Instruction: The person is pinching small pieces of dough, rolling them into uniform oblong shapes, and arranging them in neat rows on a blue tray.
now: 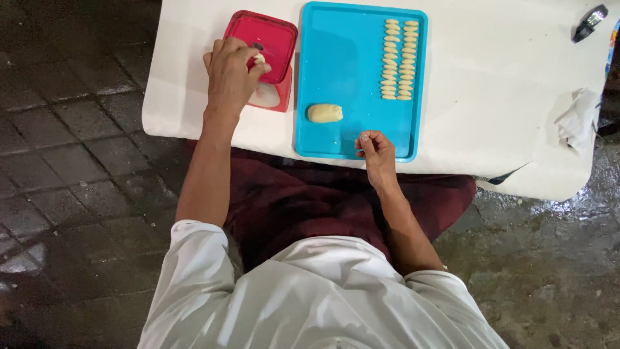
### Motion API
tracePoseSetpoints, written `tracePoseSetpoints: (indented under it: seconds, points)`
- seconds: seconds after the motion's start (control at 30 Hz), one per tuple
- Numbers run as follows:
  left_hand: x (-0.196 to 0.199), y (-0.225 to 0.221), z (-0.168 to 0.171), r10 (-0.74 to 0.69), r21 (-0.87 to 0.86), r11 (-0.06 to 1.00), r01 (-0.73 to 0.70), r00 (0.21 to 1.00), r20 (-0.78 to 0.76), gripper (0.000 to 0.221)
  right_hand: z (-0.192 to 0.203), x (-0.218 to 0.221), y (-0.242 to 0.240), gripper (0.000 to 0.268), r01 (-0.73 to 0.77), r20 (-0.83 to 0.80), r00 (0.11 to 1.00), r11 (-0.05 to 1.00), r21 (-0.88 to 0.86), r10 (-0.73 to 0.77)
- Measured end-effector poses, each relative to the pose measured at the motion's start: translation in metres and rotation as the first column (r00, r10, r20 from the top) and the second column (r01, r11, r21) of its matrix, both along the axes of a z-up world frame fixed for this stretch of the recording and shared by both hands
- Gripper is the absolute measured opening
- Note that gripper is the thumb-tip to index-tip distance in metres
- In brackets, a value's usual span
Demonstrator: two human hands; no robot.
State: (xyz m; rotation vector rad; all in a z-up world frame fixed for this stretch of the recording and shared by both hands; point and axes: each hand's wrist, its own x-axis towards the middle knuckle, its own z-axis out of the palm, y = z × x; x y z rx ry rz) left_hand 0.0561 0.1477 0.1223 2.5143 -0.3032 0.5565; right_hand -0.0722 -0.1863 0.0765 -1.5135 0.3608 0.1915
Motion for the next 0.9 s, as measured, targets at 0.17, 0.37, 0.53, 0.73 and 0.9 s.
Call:
tracePoseSetpoints:
  seconds: [0.17, 0.37, 0.53, 0.73, 0.9]
  points:
    - [0.009, 0.0, -0.009, 0.045, 0.039, 0.998, -0.043, 0.998, -0.049, 0.012, -0.005, -0.001, -0.003, 0.016, 0.005, 0.001, 1.0, 1.0, 0.017, -0.005]
    - [0.013, -0.005, -0.008, 0.064, 0.212, 0.975, -0.07, 0.997, 0.035, 0.013, -0.006, 0.001, 0.0, 0.015, 0.01, 0.001, 1.0, 1.0, 0.007, -0.01]
    - [-0.003, -0.012, 0.007, 0.093, 0.17, 0.979, -0.109, 0.99, 0.103, 0.023, 0.001, -0.001, 0.0, 0.015, 0.0, 0.013, 1.0, 1.0, -0.009, 0.0]
    - [-0.048, -0.046, 0.017, -0.132, -0.746, 0.666, -0.006, 0.983, -0.126, 0.022, 0.013, 0.002, 0.013, 0.015, -0.016, 0.037, 0.999, 0.999, 0.038, 0.014]
    - [-0.09, -0.11, -0.058, -0.186, -0.577, 0.801, 0.162, 0.982, 0.019, 0.022, 0.017, 0.005, 0.036, 0.017, -0.04, 0.101, 0.994, 0.997, 0.066, 0.033]
